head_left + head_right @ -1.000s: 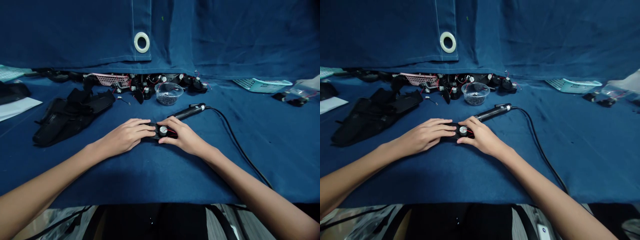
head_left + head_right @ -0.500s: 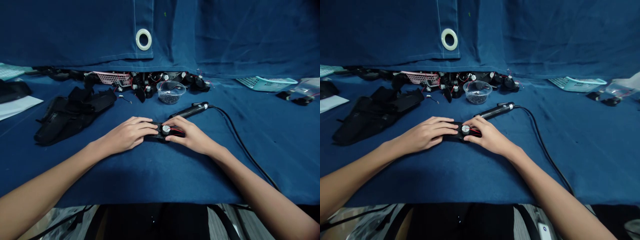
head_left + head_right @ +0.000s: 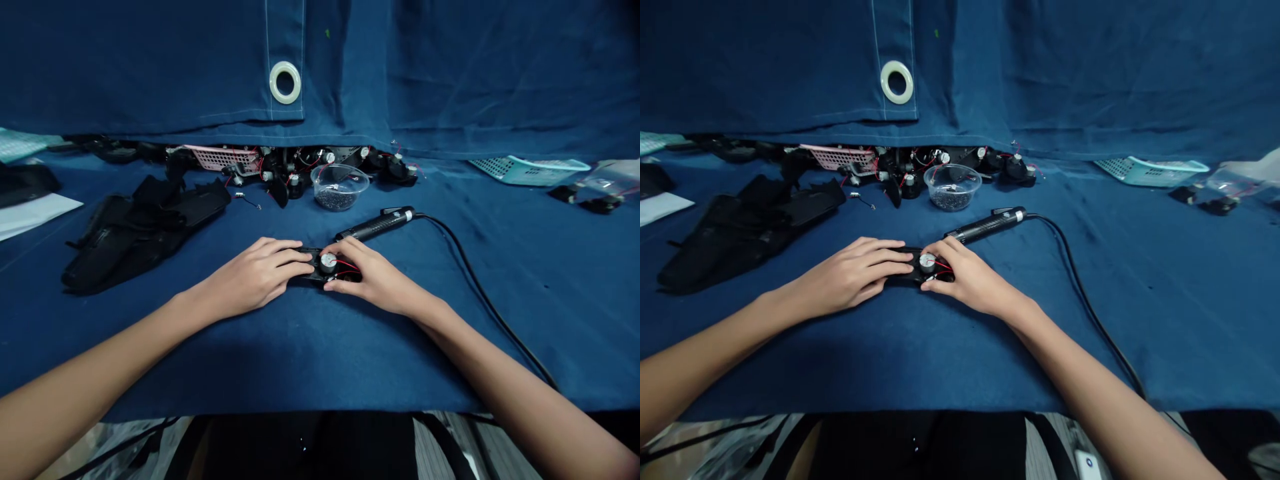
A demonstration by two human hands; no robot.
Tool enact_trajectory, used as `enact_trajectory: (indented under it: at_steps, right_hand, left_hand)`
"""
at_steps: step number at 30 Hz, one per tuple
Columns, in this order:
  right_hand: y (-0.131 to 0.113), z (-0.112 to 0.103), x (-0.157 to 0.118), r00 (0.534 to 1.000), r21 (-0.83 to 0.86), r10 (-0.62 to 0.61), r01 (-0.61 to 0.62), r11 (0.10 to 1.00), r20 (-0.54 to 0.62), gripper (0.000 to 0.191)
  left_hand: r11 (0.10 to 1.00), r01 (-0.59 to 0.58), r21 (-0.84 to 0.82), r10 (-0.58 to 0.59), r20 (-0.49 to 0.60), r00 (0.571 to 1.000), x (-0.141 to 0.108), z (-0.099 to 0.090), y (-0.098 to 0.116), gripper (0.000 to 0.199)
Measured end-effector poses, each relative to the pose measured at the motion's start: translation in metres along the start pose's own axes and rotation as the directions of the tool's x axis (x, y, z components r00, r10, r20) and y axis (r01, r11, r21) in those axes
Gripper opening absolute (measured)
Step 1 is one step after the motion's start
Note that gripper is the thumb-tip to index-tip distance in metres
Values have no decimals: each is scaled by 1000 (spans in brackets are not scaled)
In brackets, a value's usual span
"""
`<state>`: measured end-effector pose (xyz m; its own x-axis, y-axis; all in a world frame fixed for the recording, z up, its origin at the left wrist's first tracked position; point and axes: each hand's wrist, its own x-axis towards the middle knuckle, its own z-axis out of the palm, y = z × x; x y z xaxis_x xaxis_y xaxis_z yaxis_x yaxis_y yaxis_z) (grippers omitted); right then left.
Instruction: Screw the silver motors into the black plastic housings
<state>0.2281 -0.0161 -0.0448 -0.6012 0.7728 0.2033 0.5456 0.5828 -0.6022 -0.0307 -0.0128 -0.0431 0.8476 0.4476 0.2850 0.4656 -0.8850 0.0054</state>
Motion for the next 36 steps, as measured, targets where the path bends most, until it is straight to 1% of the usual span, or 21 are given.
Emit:
enact_trajectory:
  at_steps: [3,5,7,10,14,16,18,20,21,24,27,31,36]
  right_hand:
    - [3,-1,3,1000,61,14,-12,998,-26,35]
    - [4,0,6,998,42,2,0,999,-65,27]
    - [4,1,7,996,-11,-21,20,1000,-88,22]
    - [3,1,7,995,-65,-42,36,997,-93,20]
    - [5,1,4,994,-53,-47,42,998,-97,23]
    - [7,2,3,995,11,-30,31,999,-95,29]
    - [8,2,2,997,80,-1,8,997,-83,48]
    - [7,2,3,998,81,8,-3,997,-56,66]
    - [6,2,4,999,55,0,3,998,-44,68]
    - [3,2,7,999,-39,-33,33,999,-20,61]
    - [2,2,9,998,-73,-59,57,996,-15,59]
    - [5,4,8,996,-74,-88,87,993,-20,58]
    - [5,6,5,998,-36,-46,45,998,-32,65]
  left_hand:
    - [1000,-9,1,9,-14,1000,0,-1,-1,44]
    - [1000,-12,2,12,-14,1000,0,-2,-1,44]
    - [1000,-13,0,13,-5,1000,0,-3,-2,47]
    - [1000,-12,-8,12,6,1000,0,-4,-2,52]
    - [1000,-11,-12,11,11,1000,0,-5,-1,51]
    - [1000,-12,-21,12,5,1000,0,-4,-1,51]
    - [999,-16,-29,16,-5,1000,0,-4,-1,50]
    - [999,-20,-29,19,-8,1000,0,-3,-1,48]
    - [999,-18,-26,18,-8,1000,-1,-3,-2,48]
    - [1000,-15,-17,15,-6,1000,0,-3,-2,48]
    - [1000,-17,4,17,-17,1000,3,-2,0,43]
    - [997,-35,66,37,-40,998,7,1,5,36]
    - [996,-69,49,71,-50,996,6,3,7,39]
